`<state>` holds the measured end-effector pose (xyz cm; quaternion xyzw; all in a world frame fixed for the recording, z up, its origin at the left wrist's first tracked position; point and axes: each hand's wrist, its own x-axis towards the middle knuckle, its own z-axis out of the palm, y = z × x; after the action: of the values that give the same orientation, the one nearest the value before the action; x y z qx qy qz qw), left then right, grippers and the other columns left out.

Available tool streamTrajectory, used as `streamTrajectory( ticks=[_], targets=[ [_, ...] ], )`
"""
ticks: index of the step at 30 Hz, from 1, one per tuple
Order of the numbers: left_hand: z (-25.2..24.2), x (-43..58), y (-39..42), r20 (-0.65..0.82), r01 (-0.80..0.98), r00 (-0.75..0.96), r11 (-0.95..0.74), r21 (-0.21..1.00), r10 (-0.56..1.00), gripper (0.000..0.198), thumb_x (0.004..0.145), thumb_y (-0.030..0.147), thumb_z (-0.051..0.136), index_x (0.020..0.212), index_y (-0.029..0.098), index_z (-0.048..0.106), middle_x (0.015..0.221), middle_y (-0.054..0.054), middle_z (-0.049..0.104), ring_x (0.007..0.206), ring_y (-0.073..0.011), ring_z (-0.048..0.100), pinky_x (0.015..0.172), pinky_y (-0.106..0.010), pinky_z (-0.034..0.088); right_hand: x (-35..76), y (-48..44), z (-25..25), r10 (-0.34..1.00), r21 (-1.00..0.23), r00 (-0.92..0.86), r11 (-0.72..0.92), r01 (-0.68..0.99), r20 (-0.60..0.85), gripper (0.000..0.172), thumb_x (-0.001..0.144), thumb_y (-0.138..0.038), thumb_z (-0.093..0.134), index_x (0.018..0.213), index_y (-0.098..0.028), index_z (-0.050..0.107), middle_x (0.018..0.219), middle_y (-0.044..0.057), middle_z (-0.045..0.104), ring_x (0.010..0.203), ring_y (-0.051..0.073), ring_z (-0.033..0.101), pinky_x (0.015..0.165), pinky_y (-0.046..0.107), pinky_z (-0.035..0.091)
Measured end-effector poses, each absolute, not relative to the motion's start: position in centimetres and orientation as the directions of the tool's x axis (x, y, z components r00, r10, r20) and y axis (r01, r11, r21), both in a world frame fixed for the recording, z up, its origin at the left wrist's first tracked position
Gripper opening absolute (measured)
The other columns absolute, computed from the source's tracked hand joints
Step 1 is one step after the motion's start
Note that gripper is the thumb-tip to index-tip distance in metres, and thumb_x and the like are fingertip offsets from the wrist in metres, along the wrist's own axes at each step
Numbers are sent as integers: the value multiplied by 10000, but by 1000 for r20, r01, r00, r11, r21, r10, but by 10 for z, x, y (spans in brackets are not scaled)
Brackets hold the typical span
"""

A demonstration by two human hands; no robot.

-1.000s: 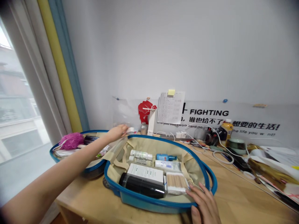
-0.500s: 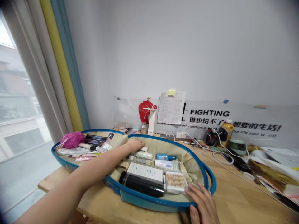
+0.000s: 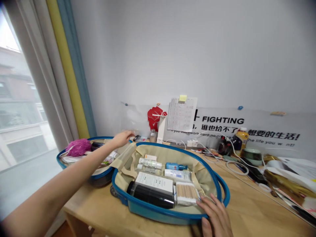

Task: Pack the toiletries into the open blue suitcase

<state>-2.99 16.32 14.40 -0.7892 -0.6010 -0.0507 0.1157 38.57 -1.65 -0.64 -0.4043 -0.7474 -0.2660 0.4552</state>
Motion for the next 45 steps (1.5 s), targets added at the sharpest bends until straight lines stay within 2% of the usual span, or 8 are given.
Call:
streamTrajectory(
  ticks=[9,18,23,28,33,37,40,45],
  targets=[
    [108,-118,146,-89,970,192,-203,-134,977,445,665,95,603,1071,263,672,1137,-70,675,1030,-232,642,878,-305,473,387,-17,-10,389,-24,-218,531,847,895,272,926,-316,397,1069,-229,611,1086,82,665,1161,268,567,904,419,485],
    [100,-115,151,-202,971,191,-216,-106,961,433,607,157,710,1024,262,658,1083,-15,702,997,-208,635,842,-274,466,387,-17,-10,369,-11,-223,538,843,902,261,929,-306,395,1064,-222,602,1078,80,660,1174,255,554,921,405,476],
    [96,-110,143,-86,973,207,-215,-86,974,328,710,206,663,1035,215,625,1098,-62,691,1028,-227,628,880,-292,456,385,-20,-8,373,-22,-213,535,844,903,267,932,-318,395,1064,-230,611,1069,69,670,1165,250,566,908,396,487],
    [118,-99,137,192,983,183,-180,-30,964,413,941,290,375,1328,159,435,1245,-151,578,1151,-250,566,971,-350,416,383,-21,-6,376,-30,-204,531,847,904,258,929,-316,399,1055,-235,609,1065,65,672,1157,247,575,901,392,496],
    [149,-47,130,320,939,322,-345,17,891,446,944,435,422,1353,258,430,1284,-83,523,1143,-225,546,987,-329,406,382,-20,-6,394,-59,-188,537,841,899,261,921,-311,409,1057,-246,622,1067,61,678,1161,251,578,913,398,496],
    [142,18,121,64,810,585,-586,8,809,443,866,416,591,1285,293,517,1242,-53,564,1117,-216,569,940,-291,422,383,-19,-8,388,-54,-192,541,839,902,269,930,-330,404,1056,-237,623,1070,68,673,1167,258,570,916,411,489],
    [121,52,120,-120,797,599,-604,-5,792,496,792,382,686,1255,278,543,1220,-65,597,1097,-232,596,889,-287,446,384,-19,-8,382,-36,-202,532,846,902,266,935,-320,393,1059,-232,611,1068,72,667,1168,255,565,907,409,487],
    [94,65,128,-199,814,568,-581,-12,799,501,747,362,721,1200,211,568,1165,-111,641,1031,-263,640,807,-311,488,383,-18,-7,379,-22,-214,530,848,901,263,937,-316,382,1047,-234,607,1058,71,667,1143,251,578,898,405,490]
  ],
)
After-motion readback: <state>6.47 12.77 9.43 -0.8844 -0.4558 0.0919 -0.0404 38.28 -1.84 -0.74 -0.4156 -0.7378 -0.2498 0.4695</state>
